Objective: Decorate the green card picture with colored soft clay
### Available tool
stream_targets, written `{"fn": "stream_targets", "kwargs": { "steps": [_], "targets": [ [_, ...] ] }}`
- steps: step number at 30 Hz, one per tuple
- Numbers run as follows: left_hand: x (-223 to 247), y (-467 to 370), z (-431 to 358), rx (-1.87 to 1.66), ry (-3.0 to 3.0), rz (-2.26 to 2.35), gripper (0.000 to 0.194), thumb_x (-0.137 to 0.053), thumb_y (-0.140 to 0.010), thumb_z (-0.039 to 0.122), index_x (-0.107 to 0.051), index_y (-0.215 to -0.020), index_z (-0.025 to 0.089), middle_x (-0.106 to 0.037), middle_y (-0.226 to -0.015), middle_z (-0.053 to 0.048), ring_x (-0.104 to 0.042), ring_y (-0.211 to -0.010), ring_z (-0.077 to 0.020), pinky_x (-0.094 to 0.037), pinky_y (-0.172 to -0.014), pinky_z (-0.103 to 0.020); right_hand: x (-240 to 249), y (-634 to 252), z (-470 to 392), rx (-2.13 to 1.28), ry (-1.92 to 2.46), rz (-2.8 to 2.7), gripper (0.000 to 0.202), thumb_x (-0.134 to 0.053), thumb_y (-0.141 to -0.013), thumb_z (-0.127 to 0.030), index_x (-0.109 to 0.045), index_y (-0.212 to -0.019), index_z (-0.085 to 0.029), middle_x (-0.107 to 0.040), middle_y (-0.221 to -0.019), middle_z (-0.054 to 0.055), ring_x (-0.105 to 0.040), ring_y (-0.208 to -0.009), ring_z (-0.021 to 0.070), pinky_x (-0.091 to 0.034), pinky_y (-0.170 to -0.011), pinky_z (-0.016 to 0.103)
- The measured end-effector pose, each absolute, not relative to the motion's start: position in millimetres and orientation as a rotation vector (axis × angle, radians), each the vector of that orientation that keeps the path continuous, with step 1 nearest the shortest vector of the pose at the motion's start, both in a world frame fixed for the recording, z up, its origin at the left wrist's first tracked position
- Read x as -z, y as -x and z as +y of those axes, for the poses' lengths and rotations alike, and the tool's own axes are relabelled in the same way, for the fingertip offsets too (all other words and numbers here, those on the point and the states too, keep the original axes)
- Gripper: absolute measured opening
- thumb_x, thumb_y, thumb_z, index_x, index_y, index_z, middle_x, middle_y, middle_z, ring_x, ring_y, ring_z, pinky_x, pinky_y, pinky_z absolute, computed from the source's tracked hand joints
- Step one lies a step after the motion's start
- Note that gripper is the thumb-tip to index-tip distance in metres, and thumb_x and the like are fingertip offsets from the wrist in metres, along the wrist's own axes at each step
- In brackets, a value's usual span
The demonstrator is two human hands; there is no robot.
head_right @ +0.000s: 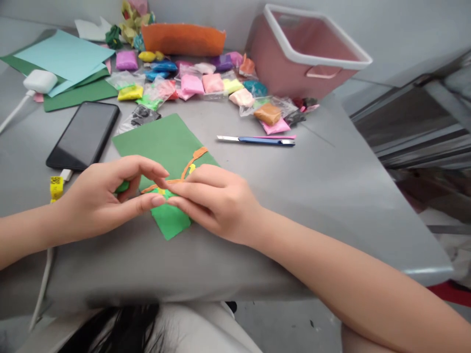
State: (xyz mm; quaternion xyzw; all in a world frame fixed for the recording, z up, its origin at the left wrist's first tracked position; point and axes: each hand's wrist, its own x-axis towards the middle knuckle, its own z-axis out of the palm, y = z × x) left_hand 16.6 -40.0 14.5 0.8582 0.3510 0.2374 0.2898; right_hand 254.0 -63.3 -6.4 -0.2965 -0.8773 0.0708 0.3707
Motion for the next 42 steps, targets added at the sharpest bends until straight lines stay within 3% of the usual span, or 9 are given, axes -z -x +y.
{"fn": "stream_targets", "kwargs": {
  "steps": [2, 7, 12, 19, 24, 30, 36, 42],
  "targets": [
    [-19.9, -20.7, -43.7, -0.603, -2.047, 0.934, 0.029, -0.069, -0.091, 0.043, -0.064, -0.108, 0.021, -0.077, -0.086, 0.0, -0.063, -0.056, -0.0101, -0.047, -0.05, -0.023, 5.0, -250.0, -67.1, -0.095, 0.701, -2.246, 0.019, -0.066, -0.094, -0.017, -0.073, -0.11, -0.023, -0.073, -0.083, 0.005, -0.066, -0.069, 0.0147, -0.058, -0.065, 0.029],
    [-22.9, -24.9, -45.8, -0.565, -1.725, 0.912, 0.032, -0.08, -0.081, 0.033, -0.065, -0.106, 0.019, -0.079, -0.083, 0.0, -0.074, -0.072, -0.0148, -0.057, -0.058, -0.022, 5.4, -243.2, -71.0, -0.094, 0.632, -2.212, 0.022, -0.067, -0.092, -0.011, -0.072, -0.112, -0.02, -0.073, -0.083, 0.006, -0.065, -0.068, 0.0146, -0.058, -0.064, 0.029],
    [-21.7, -24.6, -43.8, -0.635, -1.633, 0.904, 0.028, -0.081, -0.079, 0.023, -0.064, -0.1, 0.019, -0.081, -0.087, -0.001, -0.077, -0.078, -0.0162, -0.063, -0.065, -0.023, 6.6, -243.0, -70.7, -0.191, 0.696, -2.15, 0.031, -0.068, -0.09, -0.01, -0.071, -0.116, -0.028, -0.075, -0.093, 0.003, -0.07, -0.078, 0.0134, -0.062, -0.071, 0.027],
    [-24.3, -24.9, -46.2, -0.653, -1.62, 0.901, 0.021, -0.079, -0.082, 0.026, -0.066, -0.097, 0.021, -0.08, -0.082, 0.001, -0.078, -0.077, -0.0162, -0.064, -0.067, -0.023, 0.7, -245.2, -70.7, -0.116, 0.646, -2.145, 0.02, -0.072, -0.088, -0.012, -0.074, -0.102, -0.025, -0.075, -0.083, 0.005, -0.069, -0.07, 0.0156, -0.062, -0.066, 0.03],
    [-24.0, -25.9, -44.9, -0.707, -1.718, 0.916, 0.024, -0.077, -0.086, 0.037, -0.066, -0.096, 0.018, -0.079, -0.089, -0.002, -0.076, -0.077, -0.0156, -0.064, -0.066, -0.025, 0.3, -247.8, -69.1, -0.074, 0.684, -2.14, 0.017, -0.07, -0.09, -0.016, -0.075, -0.102, -0.028, -0.076, -0.085, 0.003, -0.069, -0.069, 0.0145, -0.062, -0.064, 0.028],
    [-22.6, -26.8, -44.9, -0.718, -1.762, 0.942, 0.036, -0.08, -0.082, 0.046, -0.065, -0.097, 0.017, -0.077, -0.087, -0.003, -0.073, -0.071, -0.0134, -0.06, -0.06, -0.023, 2.3, -246.3, -70.2, -0.21, 0.689, -2.112, 0.025, -0.071, -0.088, -0.01, -0.074, -0.107, -0.025, -0.077, -0.092, 0.005, -0.072, -0.077, 0.0153, -0.064, -0.071, 0.029],
    [-20.8, -23.6, -42.5, -0.745, -1.911, 1.016, 0.027, -0.07, -0.091, 0.044, -0.066, -0.1, 0.018, -0.077, -0.093, -0.004, -0.068, -0.069, -0.013, -0.052, -0.056, -0.023, 3.6, -252.5, -66.5, -0.258, 0.768, -2.112, 0.023, -0.067, -0.09, -0.011, -0.075, -0.103, -0.029, -0.077, -0.089, 0.003, -0.073, -0.079, 0.0163, -0.063, -0.071, 0.03],
    [-12.1, -14.2, -40.4, -0.734, -2.369, 1.09, 0.012, -0.057, -0.096, 0.03, -0.064, -0.101, 0.022, -0.072, -0.08, 0.004, -0.042, -0.043, -0.0071, -0.034, -0.046, -0.025, 14.9, -256.9, -55.1, -0.246, 0.834, -2.21, 0.015, -0.068, -0.09, -0.015, -0.075, -0.097, -0.027, -0.076, -0.086, 0.003, -0.069, -0.079, 0.0169, -0.06, -0.077, 0.035]
  ]
}}
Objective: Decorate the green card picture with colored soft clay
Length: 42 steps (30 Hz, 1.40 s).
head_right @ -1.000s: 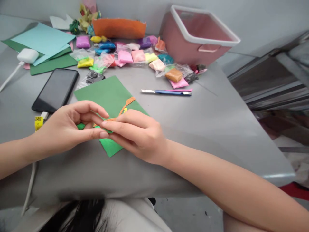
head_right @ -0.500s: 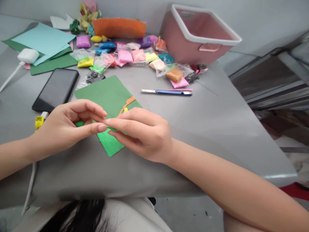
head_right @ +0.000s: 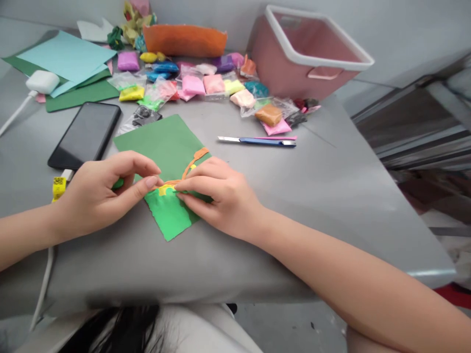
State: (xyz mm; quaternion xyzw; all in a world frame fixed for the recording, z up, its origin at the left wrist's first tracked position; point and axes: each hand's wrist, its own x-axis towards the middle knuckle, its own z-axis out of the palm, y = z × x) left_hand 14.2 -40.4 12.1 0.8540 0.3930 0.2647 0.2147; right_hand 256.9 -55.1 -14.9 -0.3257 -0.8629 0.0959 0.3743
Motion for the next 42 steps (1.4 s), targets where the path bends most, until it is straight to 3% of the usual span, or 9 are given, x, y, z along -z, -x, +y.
{"fn": "stream_targets", "kwargs": {
  "steps": [7, 12, 21, 24, 33, 39, 42],
  "targets": [
    [-1.0, -11.7, -42.2, -0.671, -2.595, 0.895, 0.016, -0.049, -0.095, 0.021, -0.061, -0.106, 0.02, -0.076, -0.086, 0.001, -0.057, -0.052, -0.0108, -0.039, -0.053, -0.026, 18.6, -256.3, -53.3, -0.222, 0.816, -2.246, 0.013, -0.07, -0.09, -0.014, -0.074, -0.098, -0.024, -0.074, -0.086, 0.004, -0.067, -0.08, 0.0167, -0.058, -0.077, 0.035],
    [4.2, -9.2, -41.9, -0.554, -2.777, 0.879, 0.021, -0.055, -0.099, 0.034, -0.062, -0.115, 0.022, -0.076, -0.087, -0.001, -0.069, -0.07, -0.0175, -0.045, -0.063, -0.028, 19.8, -257.1, -54.1, -0.138, 0.843, -2.265, 0.012, -0.068, -0.092, -0.015, -0.073, -0.099, -0.023, -0.072, -0.083, 0.003, -0.063, -0.077, 0.0162, -0.057, -0.074, 0.034],
    [5.5, -9.0, -42.4, -0.524, -2.854, 0.842, 0.025, -0.059, -0.099, 0.033, -0.061, -0.121, 0.021, -0.075, -0.089, 0.001, -0.069, -0.073, -0.0168, -0.046, -0.066, -0.027, 18.8, -258.5, -56.8, -0.111, 0.956, -2.294, 0.009, -0.068, -0.093, -0.02, -0.074, -0.1, -0.021, -0.07, -0.082, 0.004, -0.06, -0.078, 0.0168, -0.055, -0.072, 0.033],
    [4.6, -9.1, -42.9, -0.514, -2.857, 0.836, 0.025, -0.057, -0.1, 0.034, -0.063, -0.121, 0.02, -0.072, -0.08, 0.002, -0.066, -0.066, -0.0166, -0.045, -0.063, -0.027, 17.6, -260.1, -57.2, -0.147, 0.948, -2.298, 0.01, -0.069, -0.092, -0.018, -0.073, -0.101, -0.021, -0.072, -0.085, 0.004, -0.063, -0.077, 0.0163, -0.056, -0.073, 0.033],
    [3.5, -9.5, -42.6, -0.515, -2.881, 0.825, 0.023, -0.059, -0.1, 0.031, -0.065, -0.118, 0.02, -0.073, -0.082, 0.001, -0.067, -0.065, -0.0163, -0.042, -0.06, -0.027, 13.8, -263.2, -58.9, -0.251, 0.928, -2.28, 0.014, -0.067, -0.09, -0.012, -0.068, -0.1, -0.023, -0.075, -0.083, 0.001, -0.064, -0.074, 0.0156, -0.056, -0.074, 0.033],
    [6.8, -8.6, -42.3, -0.581, -2.844, 0.757, 0.024, -0.058, -0.1, 0.028, -0.06, -0.122, 0.02, -0.077, -0.116, 0.0, -0.074, -0.097, -0.0167, -0.049, -0.075, -0.026, 14.4, -264.0, -58.6, -0.232, 0.935, -2.3, 0.015, -0.064, -0.092, -0.012, -0.07, -0.099, -0.023, -0.076, -0.086, 0.002, -0.066, -0.078, 0.0156, -0.056, -0.075, 0.032],
    [7.5, -8.6, -42.2, -0.573, -2.891, 0.754, 0.021, -0.056, -0.101, 0.027, -0.061, -0.121, 0.022, -0.078, -0.11, 0.002, -0.075, -0.087, -0.0156, -0.049, -0.07, -0.026, 14.2, -264.5, -58.3, -0.205, 0.933, -2.311, 0.016, -0.063, -0.093, -0.011, -0.071, -0.101, -0.023, -0.074, -0.087, 0.004, -0.063, -0.077, 0.0153, -0.056, -0.074, 0.033]
  ]
}}
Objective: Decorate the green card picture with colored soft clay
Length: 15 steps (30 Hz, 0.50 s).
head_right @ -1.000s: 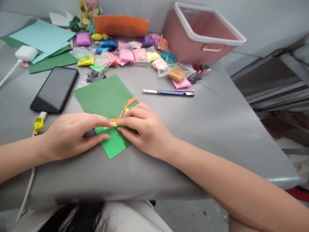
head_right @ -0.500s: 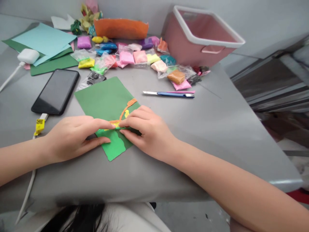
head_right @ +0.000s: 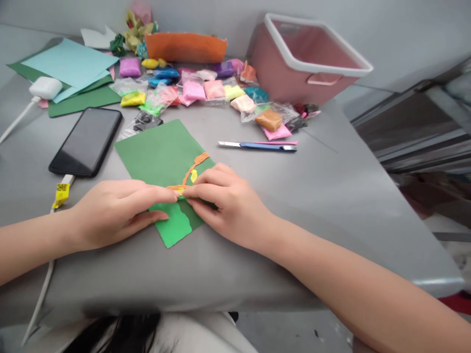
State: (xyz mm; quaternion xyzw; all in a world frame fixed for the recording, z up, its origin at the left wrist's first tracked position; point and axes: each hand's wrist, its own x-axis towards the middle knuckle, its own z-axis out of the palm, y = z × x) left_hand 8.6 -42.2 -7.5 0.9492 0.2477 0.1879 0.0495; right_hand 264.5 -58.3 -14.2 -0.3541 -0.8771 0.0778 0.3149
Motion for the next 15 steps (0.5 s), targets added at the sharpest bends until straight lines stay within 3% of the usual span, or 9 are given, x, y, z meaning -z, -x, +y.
{"fn": "stream_targets", "kwargs": {
  "steps": [5, 11, 15],
  "targets": [
    [7.3, -9.4, -41.3, -0.535, -2.941, 0.747, 0.02, -0.053, -0.102, 0.028, -0.06, -0.12, 0.023, -0.078, -0.099, 0.004, -0.073, -0.078, -0.0163, -0.045, -0.062, -0.027, 13.9, -264.6, -58.5, -0.247, 0.936, -2.309, 0.018, -0.065, -0.091, -0.01, -0.073, -0.103, -0.02, -0.073, -0.087, 0.005, -0.062, -0.078, 0.0157, -0.056, -0.073, 0.033],
    [7.7, -8.9, -40.5, -0.575, -2.874, 0.722, 0.022, -0.055, -0.101, 0.025, -0.06, -0.122, 0.021, -0.077, -0.117, 0.001, -0.074, -0.095, -0.0148, -0.048, -0.074, -0.024, 13.9, -265.2, -57.5, -0.203, 0.94, -2.289, 0.017, -0.065, -0.093, -0.01, -0.073, -0.1, -0.023, -0.076, -0.088, 0.003, -0.066, -0.079, 0.016, -0.058, -0.074, 0.032],
    [6.9, -10.3, -40.0, -0.564, -2.891, 0.704, 0.019, -0.049, -0.102, 0.025, -0.064, -0.114, 0.023, -0.078, -0.098, 0.004, -0.069, -0.074, -0.0127, -0.041, -0.063, -0.025, 13.6, -264.5, -57.2, -0.162, 0.957, -2.272, 0.014, -0.066, -0.093, -0.011, -0.072, -0.098, -0.023, -0.077, -0.088, 0.004, -0.067, -0.078, 0.0159, -0.059, -0.074, 0.032]
  ]
}}
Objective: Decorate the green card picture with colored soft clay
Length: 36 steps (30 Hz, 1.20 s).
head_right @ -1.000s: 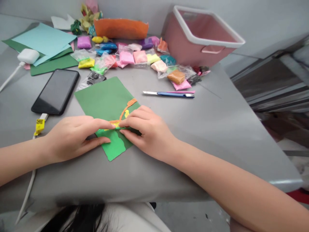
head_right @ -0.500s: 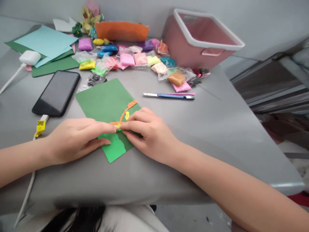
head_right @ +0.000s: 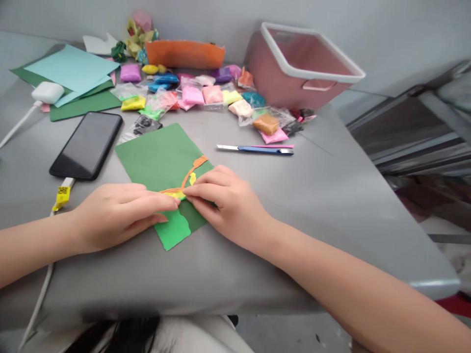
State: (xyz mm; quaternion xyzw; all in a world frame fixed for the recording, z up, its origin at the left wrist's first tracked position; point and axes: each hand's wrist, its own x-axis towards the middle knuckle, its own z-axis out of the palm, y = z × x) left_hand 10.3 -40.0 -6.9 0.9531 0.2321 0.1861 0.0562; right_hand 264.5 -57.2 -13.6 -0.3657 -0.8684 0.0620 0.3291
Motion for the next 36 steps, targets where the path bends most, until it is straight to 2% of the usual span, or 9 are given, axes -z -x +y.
{"fn": "stream_targets", "kwargs": {
  "steps": [2, 5, 8, 13, 18, 29, 36],
  "targets": [
    [6.2, -11.1, -40.2, -0.529, -2.909, 0.722, 0.022, -0.046, -0.104, 0.026, -0.066, -0.111, 0.024, -0.076, -0.087, 0.005, -0.064, -0.064, -0.0122, -0.037, -0.058, -0.026, 14.0, -264.2, -57.2, -0.161, 0.962, -2.271, 0.014, -0.066, -0.093, -0.011, -0.072, -0.097, -0.023, -0.077, -0.087, 0.004, -0.067, -0.078, 0.016, -0.059, -0.075, 0.032],
    [5.8, -11.3, -40.4, -0.508, -2.908, 0.732, 0.024, -0.044, -0.104, 0.027, -0.066, -0.112, 0.025, -0.075, -0.082, 0.005, -0.062, -0.062, -0.0124, -0.036, -0.058, -0.027, 15.0, -264.3, -57.2, -0.178, 0.968, -2.28, 0.014, -0.066, -0.092, -0.012, -0.072, -0.097, -0.023, -0.077, -0.087, 0.003, -0.067, -0.079, 0.0162, -0.058, -0.074, 0.031],
    [5.8, -10.5, -40.3, -0.523, -2.884, 0.712, 0.021, -0.047, -0.103, 0.025, -0.065, -0.113, 0.023, -0.077, -0.091, 0.004, -0.066, -0.068, -0.0127, -0.039, -0.06, -0.026, 16.0, -264.4, -57.0, -0.181, 0.962, -2.277, 0.016, -0.066, -0.091, -0.011, -0.071, -0.101, -0.023, -0.076, -0.087, 0.002, -0.066, -0.079, 0.0162, -0.058, -0.074, 0.031],
    [6.3, -9.8, -40.4, -0.532, -2.834, 0.724, 0.021, -0.052, -0.101, 0.024, -0.061, -0.121, 0.024, -0.077, -0.119, 0.002, -0.074, -0.092, -0.0148, -0.048, -0.073, -0.025, 16.8, -263.9, -57.5, -0.148, 0.95, -2.263, 0.019, -0.063, -0.092, -0.009, -0.069, -0.105, -0.022, -0.077, -0.088, 0.002, -0.067, -0.078, 0.0167, -0.058, -0.075, 0.033],
    [7.1, -9.2, -40.5, -0.492, -2.834, 0.739, 0.023, -0.052, -0.101, 0.026, -0.061, -0.122, 0.023, -0.078, -0.115, 0.002, -0.075, -0.089, -0.0167, -0.047, -0.069, -0.027, 13.8, -261.9, -58.6, -0.087, 0.932, -2.294, 0.025, -0.058, -0.094, -0.009, -0.066, -0.111, -0.025, -0.077, -0.089, 0.002, -0.067, -0.078, 0.0177, -0.058, -0.075, 0.035],
    [7.1, -9.7, -39.6, -0.482, -2.834, 0.727, 0.022, -0.05, -0.102, 0.026, -0.06, -0.122, 0.023, -0.078, -0.114, 0.003, -0.075, -0.089, -0.0171, -0.047, -0.067, -0.027, 9.9, -263.0, -62.4, 0.035, 0.904, -2.336, 0.032, -0.057, -0.091, -0.004, -0.063, -0.117, -0.023, -0.077, -0.086, 0.002, -0.065, -0.08, 0.0203, -0.06, -0.076, 0.036],
    [7.1, -8.8, -40.4, -0.45, -2.807, 0.751, 0.023, -0.049, -0.103, 0.029, -0.06, -0.123, 0.024, -0.078, -0.116, 0.002, -0.076, -0.091, -0.0172, -0.05, -0.07, -0.027, 10.8, -262.9, -63.3, -0.065, 0.952, -2.322, 0.028, -0.054, -0.094, -0.008, -0.065, -0.115, -0.023, -0.073, -0.078, 0.001, -0.068, -0.079, 0.0185, -0.059, -0.066, 0.031]
  ]
}}
